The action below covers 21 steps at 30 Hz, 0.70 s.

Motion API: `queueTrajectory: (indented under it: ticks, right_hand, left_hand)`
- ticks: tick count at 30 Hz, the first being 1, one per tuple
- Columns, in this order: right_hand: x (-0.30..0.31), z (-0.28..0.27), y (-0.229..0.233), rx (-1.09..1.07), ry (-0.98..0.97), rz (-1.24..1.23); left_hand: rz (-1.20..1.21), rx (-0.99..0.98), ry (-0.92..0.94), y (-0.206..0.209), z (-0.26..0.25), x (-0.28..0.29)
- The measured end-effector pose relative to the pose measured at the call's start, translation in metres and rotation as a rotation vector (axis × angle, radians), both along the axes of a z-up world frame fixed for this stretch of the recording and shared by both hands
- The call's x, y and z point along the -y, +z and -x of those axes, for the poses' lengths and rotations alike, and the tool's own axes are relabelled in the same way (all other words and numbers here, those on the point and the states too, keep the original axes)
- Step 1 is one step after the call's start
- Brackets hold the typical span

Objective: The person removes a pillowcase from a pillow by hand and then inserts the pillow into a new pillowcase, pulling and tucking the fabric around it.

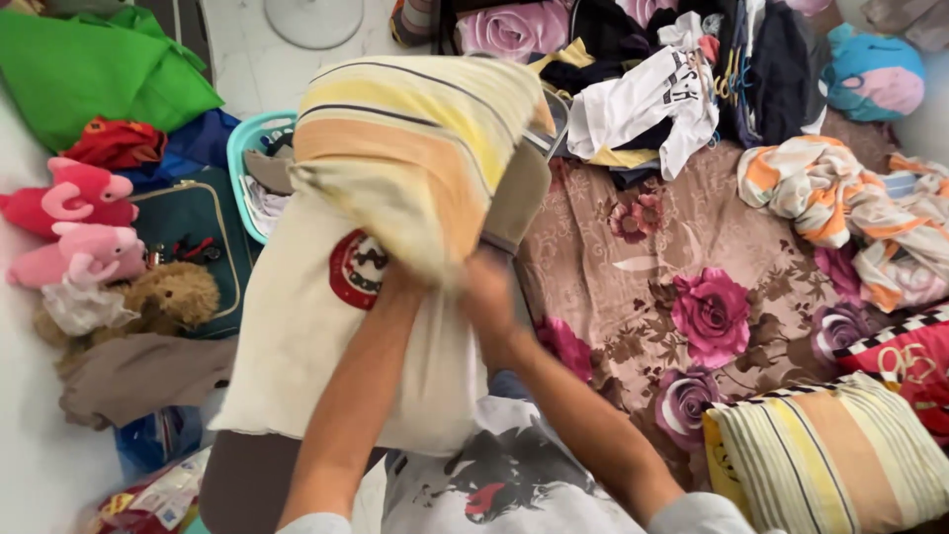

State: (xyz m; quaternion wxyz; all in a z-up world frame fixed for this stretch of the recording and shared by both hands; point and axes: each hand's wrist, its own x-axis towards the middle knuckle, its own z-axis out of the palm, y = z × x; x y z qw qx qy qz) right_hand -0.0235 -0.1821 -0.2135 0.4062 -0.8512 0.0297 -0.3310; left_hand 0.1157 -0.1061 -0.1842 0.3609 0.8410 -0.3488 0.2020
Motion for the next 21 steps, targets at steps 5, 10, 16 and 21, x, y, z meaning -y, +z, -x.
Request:
queueTrajectory:
  ticks: [5,10,16,21]
  right_hand:
    - [-0.029,0.042,0.019,-0.026,0.336,0.017]
    - [0.01,0.026,0.009,-0.004,-0.033,-0.074]
    - [0.036,-0.005,0.059,0.047,-0.221,0.345]
    - [0.002,-0.072,0.065,0.133,0.174,0.791]
  left_hand:
    - [-0.129,-0.024,-0.004,-0.021,-0.005,-0.001]
    - [-0.365,0.043,-0.178,-0.021,0.033,0.003]
    - [-0.364,0.127,-0.047,0.012,0.055,-0.099]
    - [-0.057,-0.583,0.41,-0.01,0.004,-0.222]
